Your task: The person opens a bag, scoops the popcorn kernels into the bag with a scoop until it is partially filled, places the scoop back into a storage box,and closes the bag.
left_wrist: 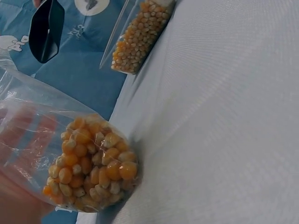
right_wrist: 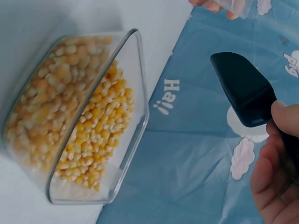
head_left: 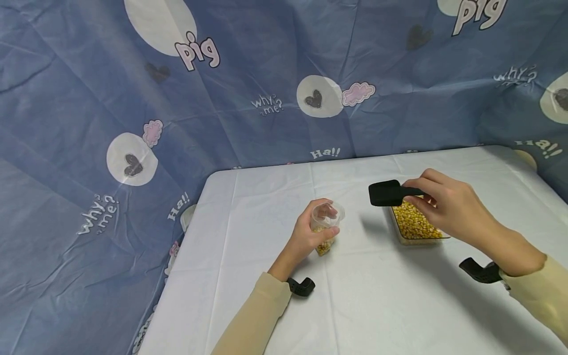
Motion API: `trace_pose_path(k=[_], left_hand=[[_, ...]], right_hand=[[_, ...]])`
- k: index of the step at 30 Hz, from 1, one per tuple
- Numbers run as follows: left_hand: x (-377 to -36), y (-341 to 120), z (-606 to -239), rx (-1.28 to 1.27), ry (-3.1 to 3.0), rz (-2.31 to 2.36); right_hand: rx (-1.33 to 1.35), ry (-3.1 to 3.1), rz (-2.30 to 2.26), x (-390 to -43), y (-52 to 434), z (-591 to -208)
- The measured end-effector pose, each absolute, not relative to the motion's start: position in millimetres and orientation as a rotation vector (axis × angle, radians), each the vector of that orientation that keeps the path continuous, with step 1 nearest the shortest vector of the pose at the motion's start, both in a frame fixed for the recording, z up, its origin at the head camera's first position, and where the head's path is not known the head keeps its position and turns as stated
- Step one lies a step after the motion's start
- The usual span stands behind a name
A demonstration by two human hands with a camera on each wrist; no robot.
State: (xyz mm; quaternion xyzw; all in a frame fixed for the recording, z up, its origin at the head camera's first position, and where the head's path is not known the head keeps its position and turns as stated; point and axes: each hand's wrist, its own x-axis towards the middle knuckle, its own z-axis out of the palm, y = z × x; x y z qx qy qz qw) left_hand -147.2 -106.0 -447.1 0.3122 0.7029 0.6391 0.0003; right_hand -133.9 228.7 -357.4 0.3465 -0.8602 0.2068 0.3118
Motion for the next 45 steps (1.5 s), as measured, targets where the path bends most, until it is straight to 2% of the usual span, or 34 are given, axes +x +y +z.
trace_pose_path(k=[14,24,34,45], left_hand=[[-150.6,-106.1,-454.0,0.955,2.221,2.006],[-137.3,-106.3,-427.3,0.958,2.175,2.006],[-149.8,-105.9,-454.8,0.944,2.228,1.998],[-150.5,-106.9,-455.9,0.931,2.259,1.968]], right_hand=[[0.868,-2.307,0.485,-129.6,243.7,-366.0],[0.854,-2.323,0.472,-127.2,254.7,-371.6],[0.855,-2.352,0.473,-123.2,265.3,-374.5],[0.89,-2.369,0.471,-122.4,270.2,-380.1]])
